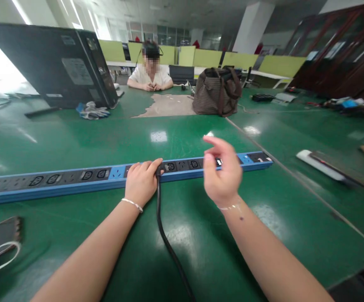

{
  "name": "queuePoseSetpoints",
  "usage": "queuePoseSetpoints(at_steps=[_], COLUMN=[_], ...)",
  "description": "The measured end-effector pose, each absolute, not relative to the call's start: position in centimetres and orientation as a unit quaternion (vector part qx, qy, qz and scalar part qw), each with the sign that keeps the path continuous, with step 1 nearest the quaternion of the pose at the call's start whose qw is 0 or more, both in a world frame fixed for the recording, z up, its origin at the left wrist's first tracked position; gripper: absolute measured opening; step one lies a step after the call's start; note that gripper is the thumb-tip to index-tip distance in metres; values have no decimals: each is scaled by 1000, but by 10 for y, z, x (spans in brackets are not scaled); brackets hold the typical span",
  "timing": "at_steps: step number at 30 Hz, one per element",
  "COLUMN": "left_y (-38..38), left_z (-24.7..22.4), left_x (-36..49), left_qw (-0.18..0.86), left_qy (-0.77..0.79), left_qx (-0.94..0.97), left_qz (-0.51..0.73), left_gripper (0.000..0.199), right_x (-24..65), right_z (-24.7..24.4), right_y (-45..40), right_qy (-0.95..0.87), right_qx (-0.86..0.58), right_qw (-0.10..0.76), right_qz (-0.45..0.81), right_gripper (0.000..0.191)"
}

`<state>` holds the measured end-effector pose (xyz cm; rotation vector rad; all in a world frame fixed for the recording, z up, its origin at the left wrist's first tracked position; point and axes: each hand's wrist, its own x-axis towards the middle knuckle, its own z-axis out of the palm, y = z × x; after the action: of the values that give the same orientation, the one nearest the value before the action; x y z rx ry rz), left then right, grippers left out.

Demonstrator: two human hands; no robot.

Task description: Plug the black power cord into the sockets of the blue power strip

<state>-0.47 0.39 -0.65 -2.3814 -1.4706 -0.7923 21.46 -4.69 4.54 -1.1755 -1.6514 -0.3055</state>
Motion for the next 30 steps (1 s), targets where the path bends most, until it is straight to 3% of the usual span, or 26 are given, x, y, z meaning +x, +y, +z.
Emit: queuePoseSetpoints(at_steps=[5, 9, 14, 20, 25, 30], left_y=[5, 6, 6, 6, 2, -7], left_z=[-8, -8, -8, -10, -10, -6], left_x=[-6, -6, -4, -5, 0, 8], left_qw=[90, 69, 48, 13, 53, 116], left_qy=[-499, -498, -501, -489, -472, -445], left_qx=[-811, -813, -808, -765, -797, -819], left_qz=[-292, -292, -307, -420, -373, -343], left_gripper=[39, 37, 35, 35, 33, 31], right_x=[199, 203, 202, 204, 194, 160], right_z=[-9, -19, -14, -18, -10, 3], right_y=[-9, -5, -8, -4, -20, -49], right_qy=[-748, -750, -746, -732, -727, -755], right_qx=[-548, -582, -589, -584, -537, -518], right_qw=[366, 310, 309, 348, 427, 395], right_qz=[-79, -48, -37, -35, -14, 74], right_gripper=[34, 31, 31, 36, 38, 44])
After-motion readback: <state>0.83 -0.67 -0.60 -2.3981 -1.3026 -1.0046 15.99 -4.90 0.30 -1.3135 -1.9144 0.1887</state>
